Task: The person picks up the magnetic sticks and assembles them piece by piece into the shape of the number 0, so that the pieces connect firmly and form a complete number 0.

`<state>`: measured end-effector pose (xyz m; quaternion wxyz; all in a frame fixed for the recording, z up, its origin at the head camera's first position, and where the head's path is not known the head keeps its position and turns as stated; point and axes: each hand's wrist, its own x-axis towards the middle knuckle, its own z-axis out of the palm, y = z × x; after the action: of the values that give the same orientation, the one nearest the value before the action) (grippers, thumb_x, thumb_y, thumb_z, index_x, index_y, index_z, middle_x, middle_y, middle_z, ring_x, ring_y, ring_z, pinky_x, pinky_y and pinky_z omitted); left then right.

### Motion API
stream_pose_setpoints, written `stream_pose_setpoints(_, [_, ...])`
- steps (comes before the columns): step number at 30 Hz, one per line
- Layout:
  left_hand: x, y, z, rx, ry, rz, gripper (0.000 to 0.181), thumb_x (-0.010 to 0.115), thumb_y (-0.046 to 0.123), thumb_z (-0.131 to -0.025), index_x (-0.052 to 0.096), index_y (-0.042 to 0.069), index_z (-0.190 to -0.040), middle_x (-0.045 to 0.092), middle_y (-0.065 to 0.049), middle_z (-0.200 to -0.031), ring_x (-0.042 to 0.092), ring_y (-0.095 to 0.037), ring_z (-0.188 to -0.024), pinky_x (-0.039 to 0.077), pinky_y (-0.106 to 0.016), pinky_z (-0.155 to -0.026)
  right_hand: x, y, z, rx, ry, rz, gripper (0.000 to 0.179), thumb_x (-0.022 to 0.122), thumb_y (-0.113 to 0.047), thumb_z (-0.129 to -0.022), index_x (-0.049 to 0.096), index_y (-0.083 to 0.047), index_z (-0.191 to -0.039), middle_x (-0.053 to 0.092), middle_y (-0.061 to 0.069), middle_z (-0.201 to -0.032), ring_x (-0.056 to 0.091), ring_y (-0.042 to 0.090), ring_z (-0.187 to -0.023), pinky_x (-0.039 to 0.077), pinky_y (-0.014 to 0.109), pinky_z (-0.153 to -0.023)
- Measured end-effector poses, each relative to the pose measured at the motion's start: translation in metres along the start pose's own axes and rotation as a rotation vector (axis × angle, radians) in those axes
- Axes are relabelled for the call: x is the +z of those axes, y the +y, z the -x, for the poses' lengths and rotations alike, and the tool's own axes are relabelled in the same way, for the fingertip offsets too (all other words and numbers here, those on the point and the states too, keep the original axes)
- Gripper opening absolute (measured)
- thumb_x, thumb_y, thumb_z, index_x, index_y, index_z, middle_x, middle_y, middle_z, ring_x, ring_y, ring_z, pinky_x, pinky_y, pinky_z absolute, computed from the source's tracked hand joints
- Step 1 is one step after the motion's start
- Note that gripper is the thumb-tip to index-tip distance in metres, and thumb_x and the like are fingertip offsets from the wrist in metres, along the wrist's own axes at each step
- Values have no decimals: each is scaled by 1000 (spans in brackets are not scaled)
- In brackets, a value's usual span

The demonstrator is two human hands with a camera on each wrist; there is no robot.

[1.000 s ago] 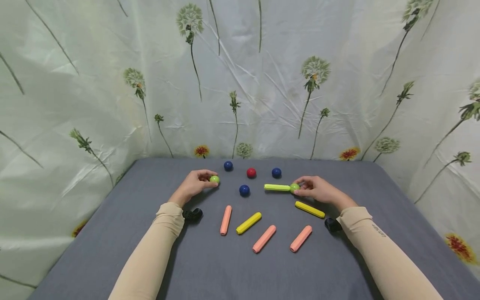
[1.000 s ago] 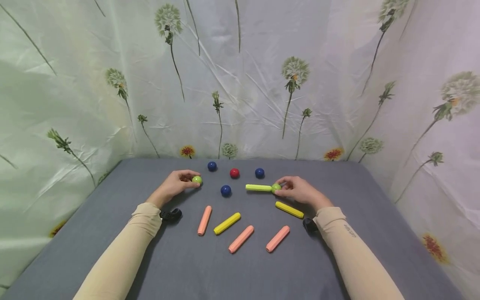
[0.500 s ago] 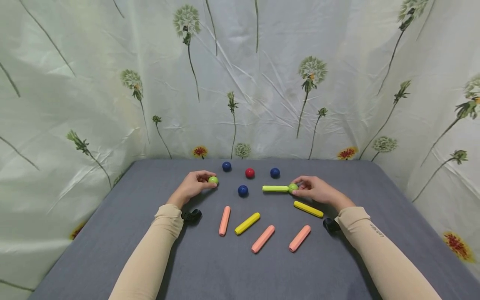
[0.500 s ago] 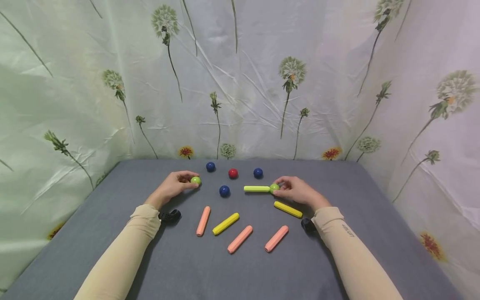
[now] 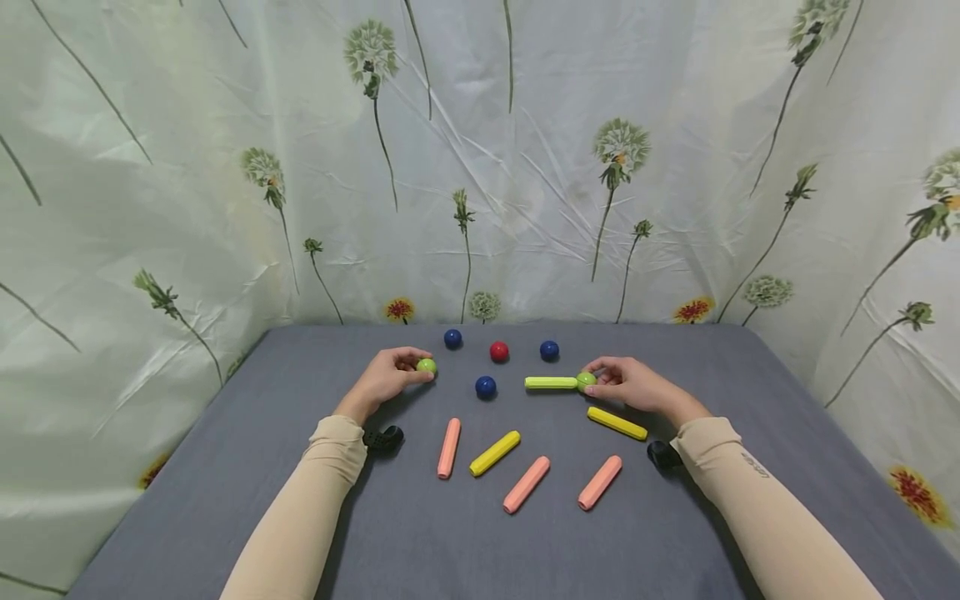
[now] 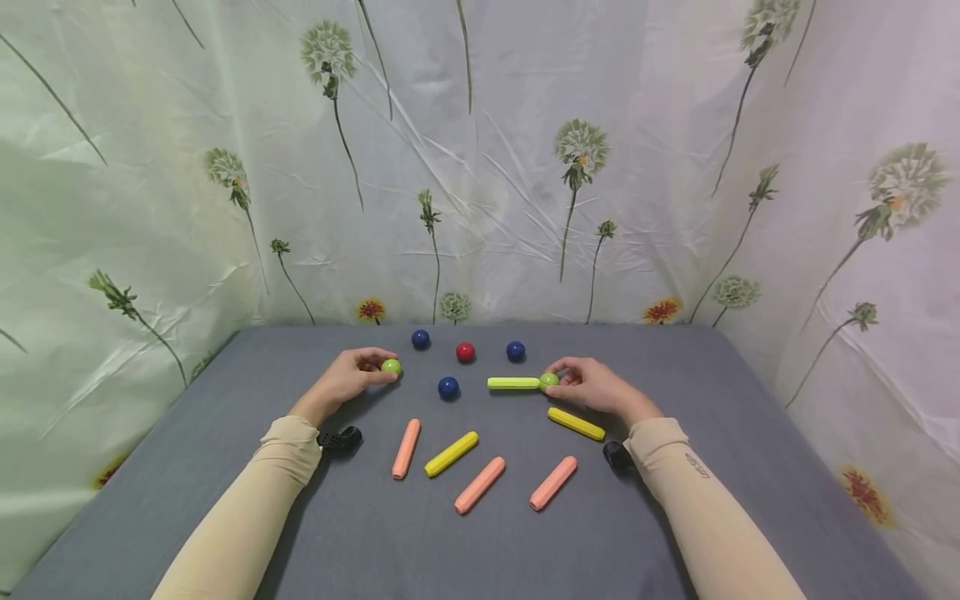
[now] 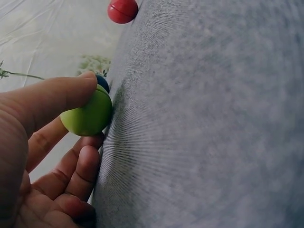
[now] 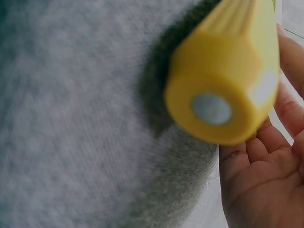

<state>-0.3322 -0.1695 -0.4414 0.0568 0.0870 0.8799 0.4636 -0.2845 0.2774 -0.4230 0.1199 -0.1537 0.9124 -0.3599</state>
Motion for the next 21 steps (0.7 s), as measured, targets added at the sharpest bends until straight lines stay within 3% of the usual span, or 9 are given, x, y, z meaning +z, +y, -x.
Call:
stream_pose_setpoints(11, [-1, 4, -2, 0, -17, -29, 39, 83, 23, -96, 76, 12, -132, 74, -11, -118, 65, -24, -102, 52, -37, -87, -1, 0, -1, 8, -2, -8, 40, 74, -26, -104, 67, -2, -134, 69, 9, -105, 59, 19, -89, 47, 34, -75])
stream_pose_setpoints(21, [1, 16, -7, -5, -23, -122, 38, 85, 29, -94, 78, 17, -130, 74, -12, -128, 70, -33, -116, 55, -49, -96, -2, 1, -1, 17, 0, -12, 38, 73, -27, -104, 68, -3, -134, 69, 8, -102, 58, 18, -85, 46, 33, -72])
